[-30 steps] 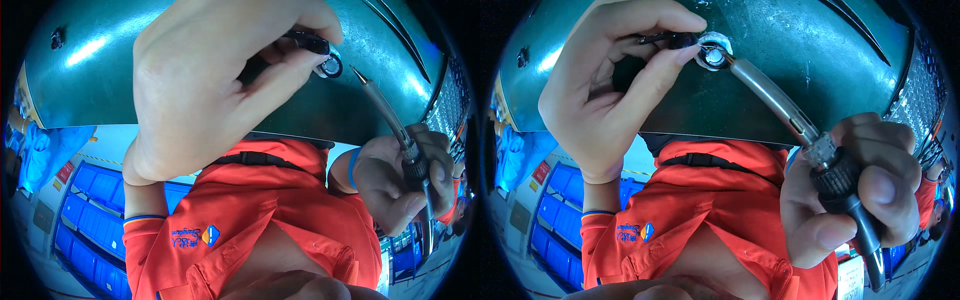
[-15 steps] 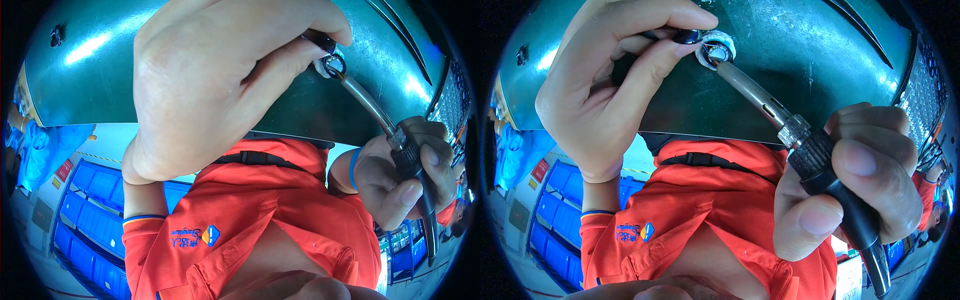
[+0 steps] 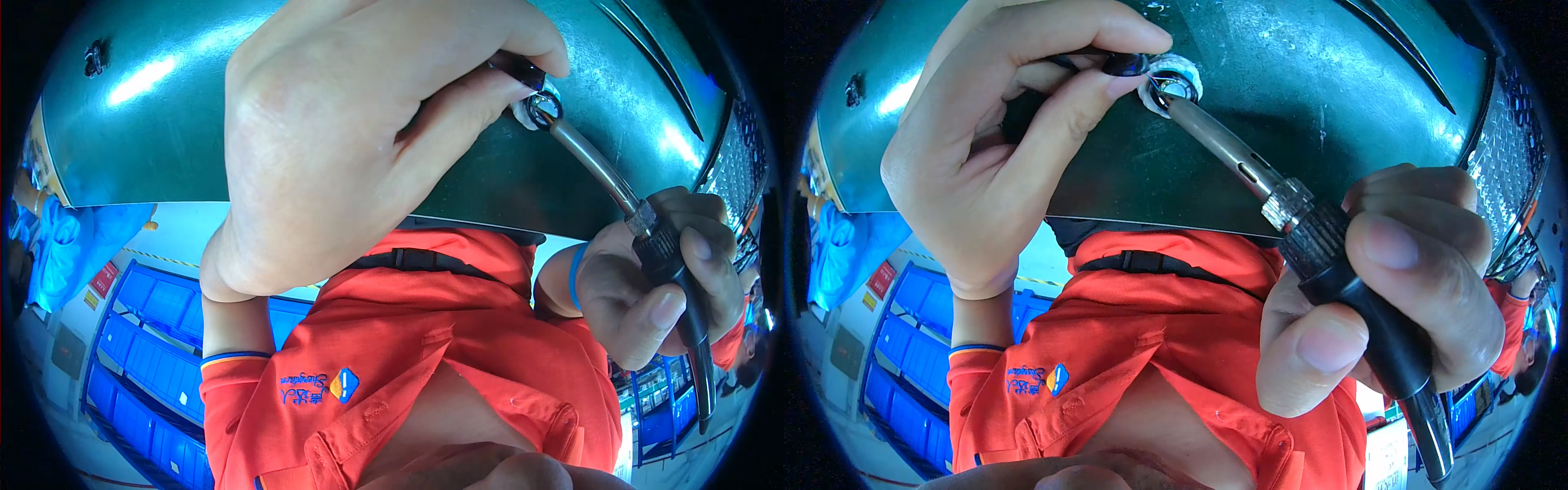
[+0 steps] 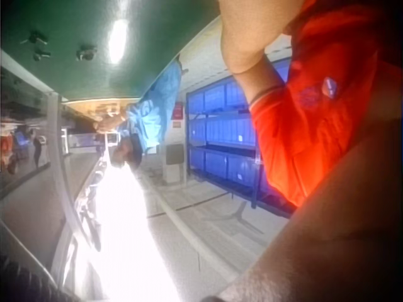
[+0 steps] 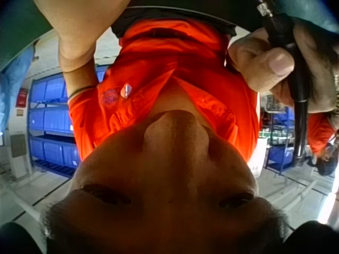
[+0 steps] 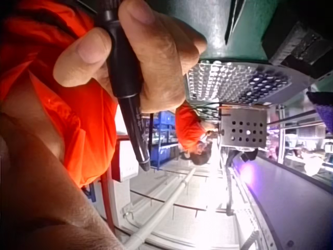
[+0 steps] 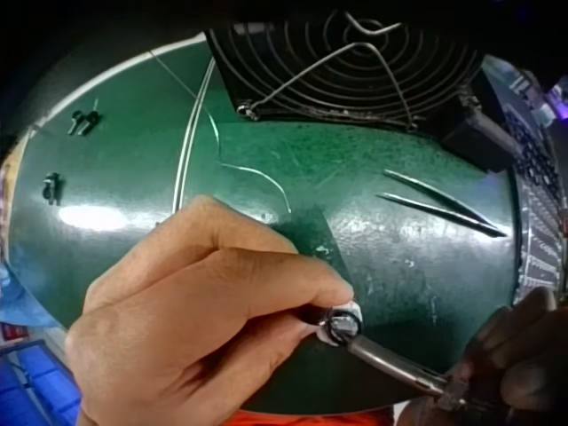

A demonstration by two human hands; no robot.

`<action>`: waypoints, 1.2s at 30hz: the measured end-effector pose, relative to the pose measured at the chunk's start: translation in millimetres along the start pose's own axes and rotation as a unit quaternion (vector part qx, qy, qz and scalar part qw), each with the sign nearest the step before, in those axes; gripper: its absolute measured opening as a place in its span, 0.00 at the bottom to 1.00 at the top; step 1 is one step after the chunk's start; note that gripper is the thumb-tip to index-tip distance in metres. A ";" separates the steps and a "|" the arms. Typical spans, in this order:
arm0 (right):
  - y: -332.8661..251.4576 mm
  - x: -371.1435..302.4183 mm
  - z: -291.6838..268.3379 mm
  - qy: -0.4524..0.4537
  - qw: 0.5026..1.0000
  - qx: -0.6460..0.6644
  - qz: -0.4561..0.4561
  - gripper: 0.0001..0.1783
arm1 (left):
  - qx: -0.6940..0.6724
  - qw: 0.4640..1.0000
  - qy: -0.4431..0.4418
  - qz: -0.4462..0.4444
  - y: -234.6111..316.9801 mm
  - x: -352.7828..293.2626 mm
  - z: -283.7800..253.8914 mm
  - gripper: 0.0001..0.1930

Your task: Soldering components onto a circular electronic part at a factory workbench.

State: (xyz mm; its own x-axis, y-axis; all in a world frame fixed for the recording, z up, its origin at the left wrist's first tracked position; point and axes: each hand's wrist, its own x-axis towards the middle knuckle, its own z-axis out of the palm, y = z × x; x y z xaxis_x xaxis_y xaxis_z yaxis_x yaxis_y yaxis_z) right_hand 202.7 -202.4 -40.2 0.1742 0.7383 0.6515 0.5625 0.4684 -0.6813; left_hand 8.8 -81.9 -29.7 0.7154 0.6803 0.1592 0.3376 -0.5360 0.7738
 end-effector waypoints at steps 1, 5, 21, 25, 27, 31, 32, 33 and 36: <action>-0.2 0.6 -0.7 -0.004 1.000 -0.005 -0.002 0.20 | 0.001 1.000 0.001 0.000 -0.3 0.1 -0.1 0.10; 0.0 0.4 -2.9 -0.023 1.000 -0.004 0.005 0.20 | 0.000 1.000 0.000 -0.001 -1.9 -0.5 -1.2 0.10; -10.6 -4.8 -8.2 -0.019 0.999 -0.030 -0.012 0.21 | -0.046 0.999 -0.011 -0.016 -2.4 -6.9 -4.6 0.10; -29.4 -11.3 -23.7 0.000 0.997 0.039 0.073 0.21 | -0.101 0.993 0.028 -0.047 -3.1 -8.8 -1.0 0.10; -22.9 -17.9 -35.4 0.000 1.000 0.010 0.021 0.20 | -0.094 0.994 0.039 -0.047 -1.2 -6.9 0.2 0.10; -4.2 -35.8 -72.9 0.163 0.953 -0.252 0.033 0.15 | -0.082 0.993 0.058 -0.066 2.8 -4.1 1.9 0.10; -3.4 -39.2 -90.3 0.197 0.927 -0.305 0.092 0.13 | -0.094 0.992 0.068 -0.052 3.0 -4.7 2.7 0.10; -1.3 -42.3 -109.2 0.212 0.916 -0.321 0.118 0.13 | -0.084 0.992 0.063 -0.073 2.3 -5.5 3.9 0.11; -0.2 -51.7 -167.6 0.164 0.819 -0.532 0.139 0.12 | -0.096 0.992 0.068 -0.056 -2.8 -7.6 5.3 0.12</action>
State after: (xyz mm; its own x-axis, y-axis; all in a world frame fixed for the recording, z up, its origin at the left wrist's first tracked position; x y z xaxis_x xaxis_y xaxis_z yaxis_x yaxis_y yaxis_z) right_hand 329.1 -322.0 -17.9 0.5249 0.4927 0.6941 0.8195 -0.5128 -0.2558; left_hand 5.7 -88.2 -36.3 0.5874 0.7976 0.1370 0.2778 -0.3578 0.8915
